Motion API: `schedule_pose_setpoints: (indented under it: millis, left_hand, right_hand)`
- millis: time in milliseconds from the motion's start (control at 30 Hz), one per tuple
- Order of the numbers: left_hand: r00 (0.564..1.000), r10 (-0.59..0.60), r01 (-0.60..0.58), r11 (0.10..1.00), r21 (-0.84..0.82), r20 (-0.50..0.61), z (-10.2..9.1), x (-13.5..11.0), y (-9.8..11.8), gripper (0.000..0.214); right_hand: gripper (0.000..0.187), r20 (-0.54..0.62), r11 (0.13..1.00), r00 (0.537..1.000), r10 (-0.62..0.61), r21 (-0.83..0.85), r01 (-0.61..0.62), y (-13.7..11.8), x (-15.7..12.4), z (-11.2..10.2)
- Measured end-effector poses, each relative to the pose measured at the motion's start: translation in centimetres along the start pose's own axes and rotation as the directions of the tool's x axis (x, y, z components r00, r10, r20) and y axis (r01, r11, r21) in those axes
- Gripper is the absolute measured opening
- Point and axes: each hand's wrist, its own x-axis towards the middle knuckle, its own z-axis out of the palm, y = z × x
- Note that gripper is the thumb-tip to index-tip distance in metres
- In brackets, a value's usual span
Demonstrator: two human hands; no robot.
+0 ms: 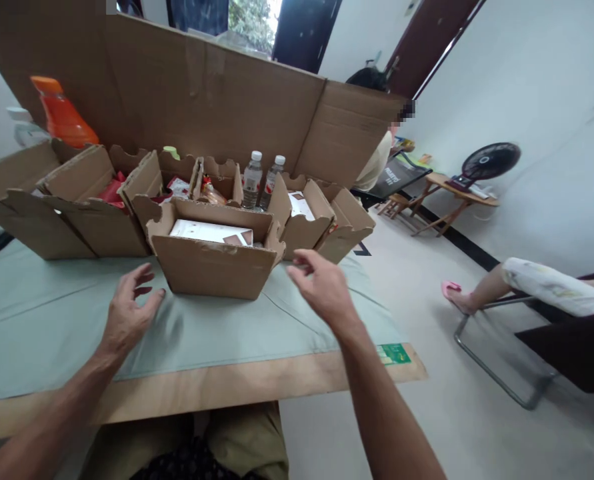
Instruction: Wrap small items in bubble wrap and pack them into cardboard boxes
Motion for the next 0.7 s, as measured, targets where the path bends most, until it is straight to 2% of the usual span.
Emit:
schedule_pose_setpoints:
  millis: [100, 200, 267, 333, 400, 500, 533, 600, 633, 700]
  left_hand:
    - [0.995, -0.043, 0.055, 0.989, -0.139, 0.085, 0.3, 2.3, 0.9, 0.078]
    - [0.973, -0.065, 0.116, 0.967, -0.227, 0.222, 1.3, 3.4, 2.6, 0.078]
    - [0.963, -0.071, 0.131, 0.967, -0.218, 0.261, 1.6, 2.2, 3.6, 0.074]
    - [0.957, -0.072, 0.132, 0.97, -0.203, 0.28, 1.1, -0.9, 3.8, 0.071]
    - [0.948, -0.085, 0.145, 0.973, -0.178, 0.306, -0.6, -5.1, 3.2, 0.067]
    - [0.94, -0.219, 0.242, 0.968, -0.059, 0.263, -4.8, -10.1, 1.6, 0.066]
    - [0.937, -0.248, 0.266, 0.963, -0.04, 0.247, -6.0, -10.7, 1.4, 0.069]
    - [0.951, -0.257, 0.268, 0.962, -0.046, 0.17, -7.4, -9.9, 1.9, 0.071]
    - [0.963, -0.237, 0.246, 0.967, -0.062, 0.126, -7.3, -8.8, 2.7, 0.07]
    - [0.983, -0.165, 0.172, 0.981, -0.095, 0.075, -5.3, -6.5, 5.1, 0.067]
  right_hand:
    - [0.043, 0.123, 0.984, 0.992, -0.01, 0.178, -0.013, 0.6, -0.4, 5.1]
    - [0.042, 0.107, 0.969, 0.994, 0.012, 0.246, -0.038, 0.0, -0.7, 8.1]
    - [0.04, 0.038, 0.967, 0.999, 0.035, 0.252, -0.044, -0.3, -2.3, 8.3]
    - [0.036, -0.038, 0.967, 0.998, 0.052, 0.253, -0.04, -0.3, -5.2, 7.7]
    - [0.027, -0.098, 0.963, 0.993, 0.064, 0.267, -0.035, -0.3, -8.8, 6.9]
    - [0.017, -0.122, 0.952, 0.992, 0.045, 0.305, -0.005, -1.5, -12.6, 6.8]
    - [0.015, -0.11, 0.948, 0.994, 0.017, 0.317, 0.019, -2.2, -12.8, 7.1]
    - [0.019, -0.07, 0.935, 0.996, -0.048, 0.346, 0.07, -3.5, -11.7, 7.6]
    - [0.025, -0.058, 0.927, 0.996, -0.068, 0.366, 0.085, -3.9, -10.6, 7.7]
    - [0.033, -0.063, 0.914, 0.997, -0.041, 0.4, 0.063, -3.7, -8.6, 7.1]
